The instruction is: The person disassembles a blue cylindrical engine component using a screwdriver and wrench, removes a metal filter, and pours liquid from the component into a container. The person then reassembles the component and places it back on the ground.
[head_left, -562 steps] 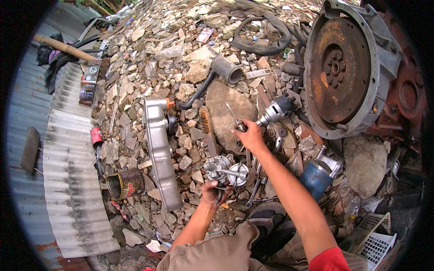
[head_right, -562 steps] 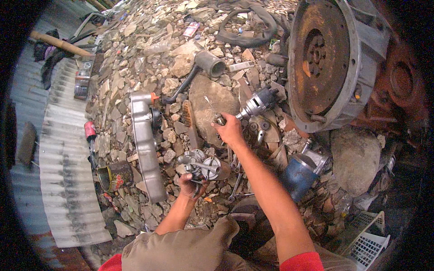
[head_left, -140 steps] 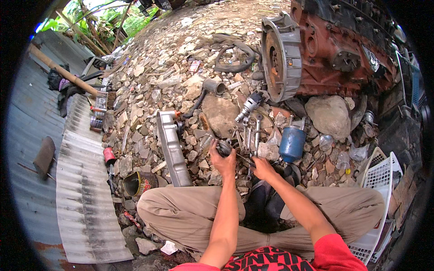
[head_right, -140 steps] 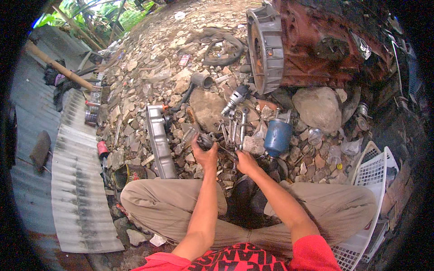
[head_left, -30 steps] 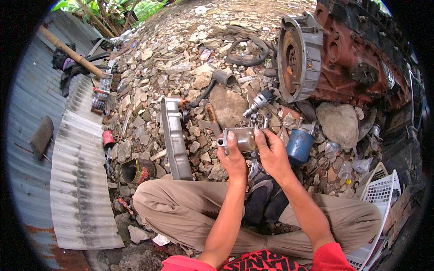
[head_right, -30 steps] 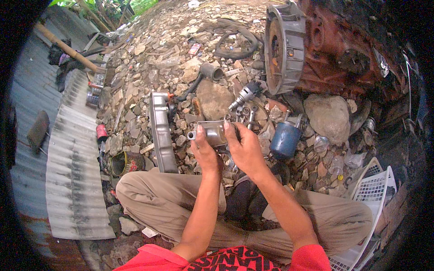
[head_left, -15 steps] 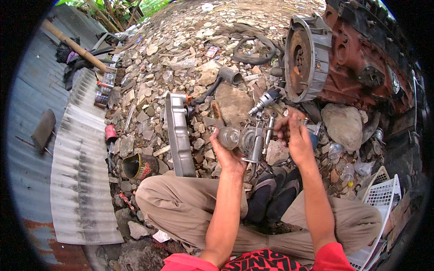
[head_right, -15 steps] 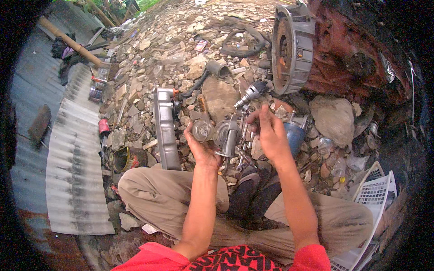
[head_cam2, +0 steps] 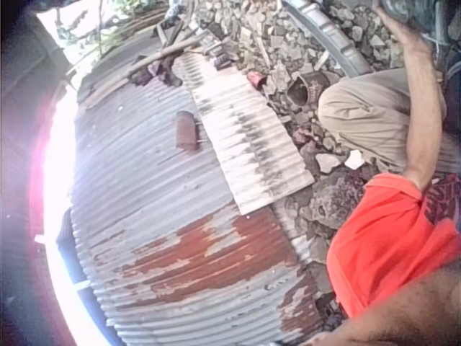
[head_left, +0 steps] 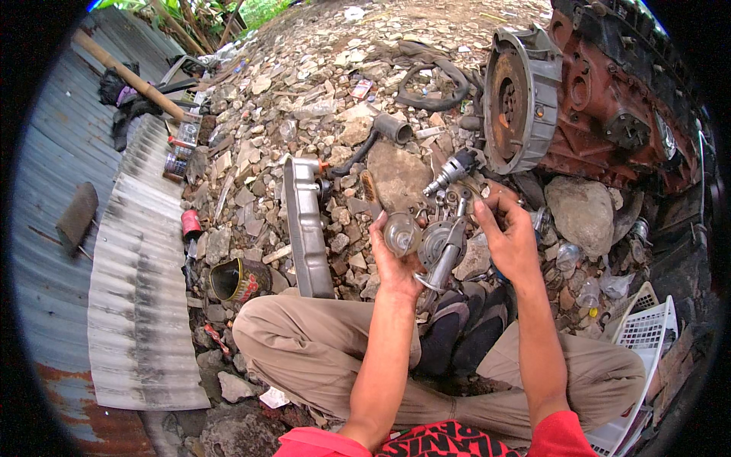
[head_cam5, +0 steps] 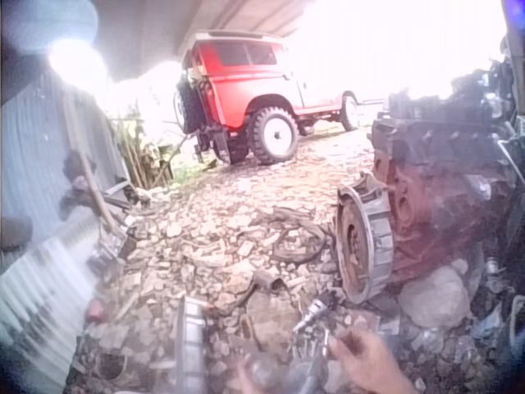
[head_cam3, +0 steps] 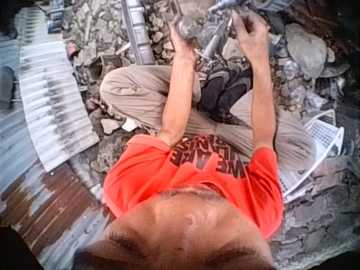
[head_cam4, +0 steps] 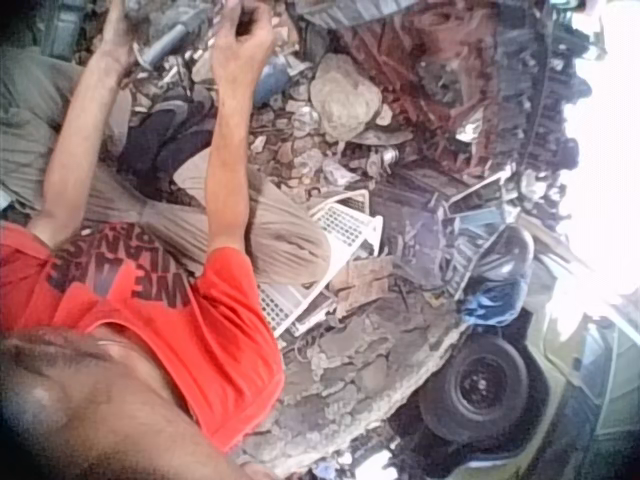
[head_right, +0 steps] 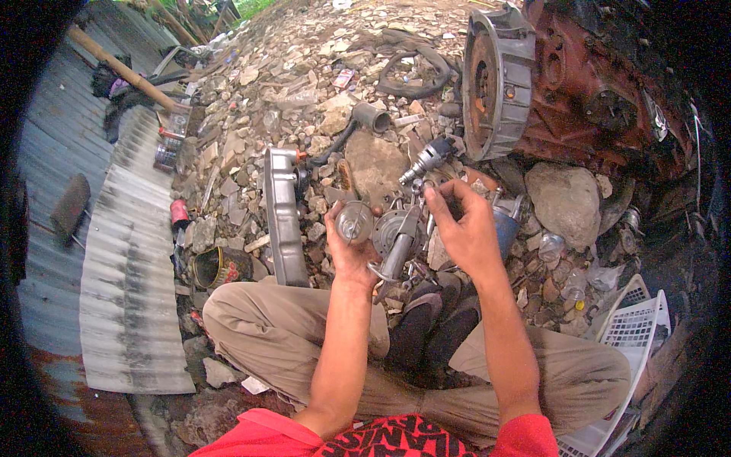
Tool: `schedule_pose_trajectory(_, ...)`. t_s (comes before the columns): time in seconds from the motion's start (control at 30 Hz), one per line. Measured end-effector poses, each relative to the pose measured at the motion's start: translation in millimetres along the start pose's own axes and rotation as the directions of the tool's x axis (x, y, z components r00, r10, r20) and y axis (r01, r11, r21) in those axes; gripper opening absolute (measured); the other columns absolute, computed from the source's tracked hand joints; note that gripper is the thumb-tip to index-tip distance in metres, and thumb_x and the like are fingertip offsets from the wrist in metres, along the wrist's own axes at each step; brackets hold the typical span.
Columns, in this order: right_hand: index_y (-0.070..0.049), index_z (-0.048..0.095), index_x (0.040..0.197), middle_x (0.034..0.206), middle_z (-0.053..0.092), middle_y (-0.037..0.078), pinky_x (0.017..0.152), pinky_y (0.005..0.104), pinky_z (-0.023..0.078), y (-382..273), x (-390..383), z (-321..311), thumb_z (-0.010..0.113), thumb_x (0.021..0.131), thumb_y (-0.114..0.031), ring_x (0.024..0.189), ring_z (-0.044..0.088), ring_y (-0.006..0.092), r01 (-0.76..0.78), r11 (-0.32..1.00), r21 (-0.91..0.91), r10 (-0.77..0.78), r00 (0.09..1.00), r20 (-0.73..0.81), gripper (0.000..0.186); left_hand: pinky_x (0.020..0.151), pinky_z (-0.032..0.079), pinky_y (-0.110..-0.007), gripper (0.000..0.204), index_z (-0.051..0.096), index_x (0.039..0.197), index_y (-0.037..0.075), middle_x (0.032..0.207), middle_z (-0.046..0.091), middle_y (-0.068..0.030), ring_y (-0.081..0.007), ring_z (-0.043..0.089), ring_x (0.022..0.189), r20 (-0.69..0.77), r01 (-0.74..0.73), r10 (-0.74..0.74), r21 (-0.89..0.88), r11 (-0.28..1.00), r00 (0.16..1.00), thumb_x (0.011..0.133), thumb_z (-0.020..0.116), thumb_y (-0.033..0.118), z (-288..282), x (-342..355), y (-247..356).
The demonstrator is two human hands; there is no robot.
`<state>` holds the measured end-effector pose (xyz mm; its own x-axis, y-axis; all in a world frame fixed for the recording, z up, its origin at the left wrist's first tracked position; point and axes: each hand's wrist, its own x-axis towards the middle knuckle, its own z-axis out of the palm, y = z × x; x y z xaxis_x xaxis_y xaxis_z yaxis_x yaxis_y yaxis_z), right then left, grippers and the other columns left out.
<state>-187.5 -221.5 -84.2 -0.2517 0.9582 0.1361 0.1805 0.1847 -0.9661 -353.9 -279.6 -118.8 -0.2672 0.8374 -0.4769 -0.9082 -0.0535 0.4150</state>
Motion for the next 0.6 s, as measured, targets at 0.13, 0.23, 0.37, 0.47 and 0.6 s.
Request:
schedule_pose_trajectory(0.13,0.001,0.064,0.087,0.072,0.06,0.002,0.062,0.0261,0.042,-11.7,-6.1,-0.1,0.064,0.094,-0.029,0.069,0.05,0.0069,0.026,1.0,0.001,-0.026,0.999,0.043,0.031,0.072,0.053,-0.039,0.041,0.06,0.095,0.01,0.086,0.065,-0.009,-0.0235,0.064,0.081,-0.029,-0.161,0.164,0.09,0.983,0.986,0.087,0.056,0.05,7.4,-6.9,-3.2)
schedule_pose_trajectory(0.23,0.002,0.067,0.092,0.075,0.064,0.004,0.063,0.0264,0.043,-12.9,-8.8,-0.9,0.062,0.095,-0.032,0.069,0.053,0.0079,0.031,0.999,-0.007,-0.03,0.991,0.128,0.035,0.071,0.05,-0.033,0.041,0.06,0.097,0.005,0.086,0.064,-0.0058,-0.0177,0.062,0.078,0.111,-0.393,0.379,0.334,0.856,0.919,0.087,0.055,0.045,9.6,-17.4,-7.0)
schedule_pose_trajectory(0.37,0.003,0.066,0.092,0.071,0.059,0.0,0.06,0.0226,0.042,-26.6,-12.1,1.7,0.053,0.101,-0.025,0.066,0.052,0.0061,-0.095,0.993,0.074,0.066,0.944,0.322,0.033,0.078,0.049,-0.032,0.043,0.062,0.106,0.001,0.092,0.063,-0.0071,-0.018,0.061,0.084,0.276,-0.622,0.567,0.484,0.616,0.776,0.088,0.05,0.039,-4.2,-16.3,0.4)
schedule_pose_trajectory(0.47,0.002,0.067,0.09,0.068,0.059,0.0,0.057,0.0244,0.041,-24.7,-15.2,4.3,0.053,0.101,-0.03,0.063,0.05,0.006,-0.108,0.986,0.129,0.061,0.944,0.323,0.037,0.077,0.047,-0.032,0.046,0.06,0.104,-0.002,0.095,0.062,-0.0092,-0.0185,0.06,0.087,0.382,-0.725,0.645,0.543,0.423,0.662,0.085,0.051,0.039,-9.7,-11.8,9.0)
schedule_pose_trajectory(0.6,0.002,0.068,0.088,0.065,0.056,-0.002,0.053,0.025,0.039,-23.3,-17.9,7.6,0.054,0.101,-0.032,0.06,0.047,0.0051,-0.123,0.977,0.172,0.058,0.939,0.34,0.038,0.086,0.04,-0.033,0.049,0.058,0.096,-0.004,0.093,0.056,-0.0103,-0.0206,0.053,0.092,0.381,-0.753,0.679,0.517,0.406,0.628,0.081,0.06,0.042,-5.2,-14.7,12.4)
